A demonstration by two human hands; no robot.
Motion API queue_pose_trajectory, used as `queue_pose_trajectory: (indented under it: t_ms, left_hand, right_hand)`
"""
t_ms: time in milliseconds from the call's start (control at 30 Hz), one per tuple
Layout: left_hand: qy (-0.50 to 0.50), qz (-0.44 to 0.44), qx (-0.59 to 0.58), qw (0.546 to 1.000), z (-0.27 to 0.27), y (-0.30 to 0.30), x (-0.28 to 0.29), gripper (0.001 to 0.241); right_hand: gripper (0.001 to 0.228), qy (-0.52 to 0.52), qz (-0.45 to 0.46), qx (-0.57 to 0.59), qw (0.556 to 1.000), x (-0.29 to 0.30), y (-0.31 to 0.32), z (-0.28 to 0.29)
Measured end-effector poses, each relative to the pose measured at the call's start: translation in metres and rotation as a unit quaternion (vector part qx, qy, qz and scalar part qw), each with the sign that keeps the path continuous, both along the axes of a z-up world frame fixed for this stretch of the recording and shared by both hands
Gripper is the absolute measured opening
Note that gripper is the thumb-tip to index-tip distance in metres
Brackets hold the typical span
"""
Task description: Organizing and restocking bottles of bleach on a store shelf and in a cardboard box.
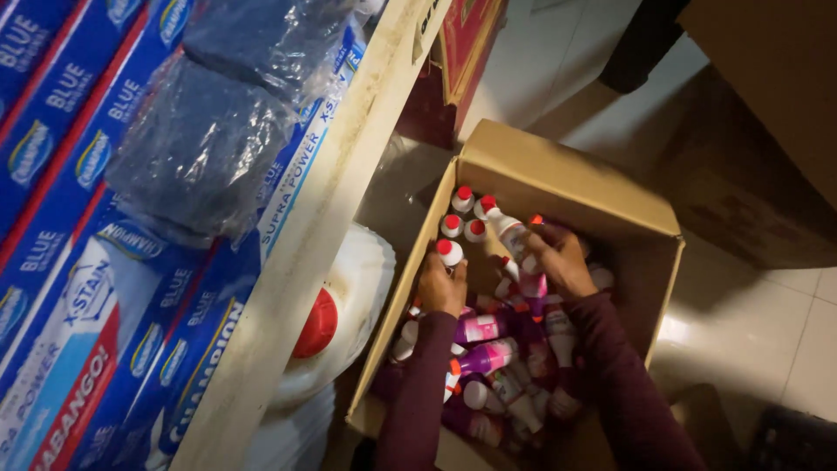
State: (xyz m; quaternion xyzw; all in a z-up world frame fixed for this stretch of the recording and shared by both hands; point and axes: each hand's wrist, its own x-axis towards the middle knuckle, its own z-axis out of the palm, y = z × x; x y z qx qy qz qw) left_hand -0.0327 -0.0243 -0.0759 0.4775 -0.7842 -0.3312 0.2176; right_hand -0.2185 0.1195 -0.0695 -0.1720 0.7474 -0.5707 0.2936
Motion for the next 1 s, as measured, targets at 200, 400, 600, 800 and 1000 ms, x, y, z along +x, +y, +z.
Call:
queue_pose_trajectory:
  t_ms: [200,400,600,800,1000]
  left_hand:
    - [-0.101,-0.003,0.008,0.995,-0.036,-0.011,-0.001,0.039]
    - [-0.16,-0.004,-0.086,0.983,-0.097,-0.023,0.007,0.024]
    - [-0.119,-0.009,-0.021,0.993,-0.048,-0.02,0.0,0.016]
    - [-0.135,-0.022,-0.028,0.99,-0.03,-0.02,-0.002,0.027]
    - [-0.168,-0.01,-0.008,0.986,-0.016,-0.018,-0.004,0.031]
  right_hand:
    - [0.059,-0.163,0.127,-0.06,0.977,0.02,-0.015,0.063]
    - [0.054,0.084,0.198,-0.088,0.973,0.067,-0.04,0.034]
    - [0.058,0.307,0.106,0.005,0.946,0.098,-0.053,-0.017]
    - [0.062,0.29,0.093,0.056,0.951,0.087,-0.052,-0.042]
    - [0.066,0.229,0.123,0.055,0.964,0.084,-0.047,-0.054]
